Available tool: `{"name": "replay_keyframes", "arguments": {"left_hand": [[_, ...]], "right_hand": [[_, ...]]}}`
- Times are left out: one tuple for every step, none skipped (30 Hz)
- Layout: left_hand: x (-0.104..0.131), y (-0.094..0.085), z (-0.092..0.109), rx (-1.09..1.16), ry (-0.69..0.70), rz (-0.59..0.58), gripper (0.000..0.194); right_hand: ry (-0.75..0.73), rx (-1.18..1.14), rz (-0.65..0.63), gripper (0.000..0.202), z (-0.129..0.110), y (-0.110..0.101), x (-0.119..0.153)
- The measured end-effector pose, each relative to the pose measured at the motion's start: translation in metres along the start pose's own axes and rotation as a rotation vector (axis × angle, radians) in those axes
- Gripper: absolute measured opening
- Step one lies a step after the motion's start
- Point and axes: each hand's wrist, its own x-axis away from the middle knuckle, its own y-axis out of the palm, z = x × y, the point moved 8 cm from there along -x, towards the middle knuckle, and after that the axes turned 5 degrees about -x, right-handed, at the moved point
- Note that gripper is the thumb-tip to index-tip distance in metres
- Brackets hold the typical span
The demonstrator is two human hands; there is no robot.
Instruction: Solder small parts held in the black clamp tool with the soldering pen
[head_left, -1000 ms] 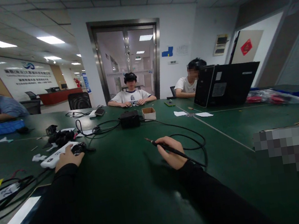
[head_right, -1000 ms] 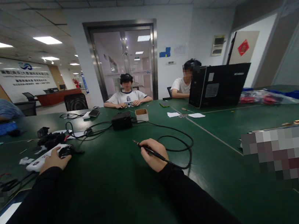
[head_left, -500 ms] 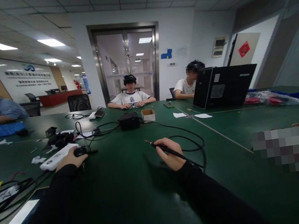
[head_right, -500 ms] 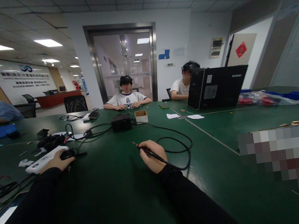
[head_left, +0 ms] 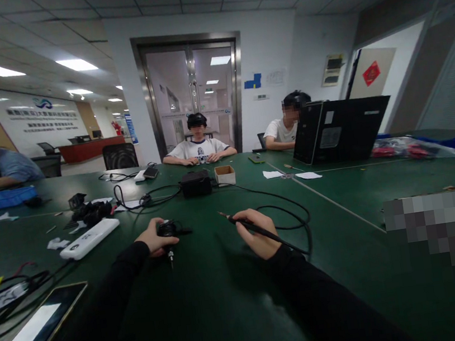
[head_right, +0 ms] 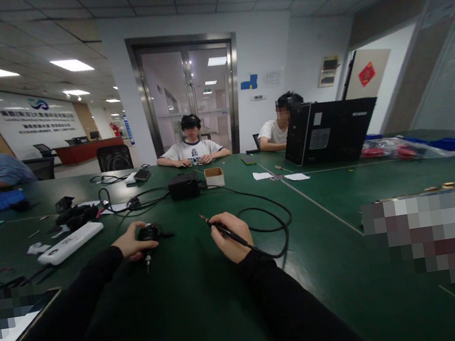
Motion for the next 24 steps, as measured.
{"name": "replay_keyframes", "arguments": {"left_hand": [[0.005, 0.011, 0.012, -0.007, 0.034, -0.029, 0.092], [0.009, 0.023, 0.023, -0.012, 0.072, -0.057, 0.092], [0.014, 0.033, 0.033, -0.014, 0.107, -0.078, 0.092], [0.018, 0.044, 0.043, -0.014, 0.138, -0.097, 0.091], [0.023, 0.054, 0.051, -0.009, 0.164, -0.114, 0.09], [0.027, 0.063, 0.058, 0.001, 0.184, -0.128, 0.089], [0.031, 0.072, 0.064, 0.015, 0.2, -0.147, 0.089], [0.035, 0.081, 0.07, 0.031, 0.214, -0.165, 0.089], [0.039, 0.088, 0.075, 0.045, 0.228, -0.18, 0.089], [0.043, 0.094, 0.079, 0.056, 0.242, -0.194, 0.089], [0.046, 0.099, 0.082, 0.061, 0.255, -0.204, 0.09], [0.047, 0.102, 0.084, 0.056, 0.263, -0.213, 0.091], [0.047, 0.104, 0.084, 0.045, 0.264, -0.229, 0.093], [0.045, 0.104, 0.083, 0.031, 0.26, -0.246, 0.095], [0.042, 0.104, 0.082, 0.017, 0.25, -0.264, 0.096], [0.035, 0.101, 0.079, 0.005, 0.234, -0.269, 0.097], [0.027, 0.097, 0.076, -0.003, 0.217, -0.256, 0.096], [0.018, 0.092, 0.074, -0.01, 0.202, -0.224, 0.092], [0.007, 0.086, 0.072, -0.018, 0.196, -0.17, 0.085], [-0.003, 0.08, 0.073, -0.029, 0.205, -0.108, 0.076], [-0.012, 0.076, 0.074, -0.04, 0.226, -0.049, 0.066], [-0.019, 0.074, 0.077, -0.042, 0.259, 0.002, 0.058], [-0.024, 0.074, 0.081, -0.024, 0.307, 0.04, 0.051], [-0.027, 0.075, 0.085, 0.012, 0.361, 0.067, 0.046]], "right_hand": [[0.002, -0.001, 0.001, 0.014, 0.0, 0.0, 0.0], [0.002, -0.001, 0.001, 0.014, 0.0, 0.0, 0.0], [0.001, 0.0, 0.003, 0.015, 0.0, 0.0, 0.0], [-0.002, 0.002, 0.006, 0.015, 0.001, -0.001, 0.0], [-0.004, 0.003, 0.01, 0.015, 0.001, -0.001, 0.001], [-0.005, 0.003, 0.014, 0.015, 0.002, -0.001, 0.001], [-0.004, 0.002, 0.017, 0.015, 0.002, -0.001, 0.001], [-0.002, 0.003, 0.019, 0.015, 0.003, -0.001, 0.001], [0.001, 0.005, 0.019, 0.015, 0.003, 0.0, 0.001], [0.002, 0.006, 0.018, 0.014, 0.003, 0.0, 0.001], [0.002, 0.007, 0.018, 0.015, 0.003, 0.0, 0.001], [0.002, 0.009, 0.02, 0.015, 0.003, 0.0, 0.001], [0.0, 0.01, 0.021, 0.015, 0.003, 0.0, 0.001], [-0.001, 0.011, 0.022, 0.015, 0.003, 0.0, 0.001], [0.0, 0.011, 0.024, 0.015, 0.003, 0.0, 0.001], [0.003, 0.009, 0.023, 0.015, 0.004, 0.001, 0.001], [0.004, 0.006, 0.022, 0.015, 0.004, 0.001, 0.001], [0.007, 0.002, 0.021, 0.014, 0.005, 0.002, 0.001], [0.01, -0.002, 0.018, 0.014, 0.006, 0.002, 0.001], [0.013, -0.005, 0.015, 0.014, 0.006, 0.003, 0.002], [0.016, -0.007, 0.009, 0.015, 0.007, 0.004, 0.002], [0.018, -0.007, 0.002, 0.015, 0.007, 0.005, 0.003], [0.018, -0.007, -0.006, 0.015, 0.007, 0.006, 0.003], [0.017, -0.007, -0.012, 0.015, 0.006, 0.006, 0.003]]}}
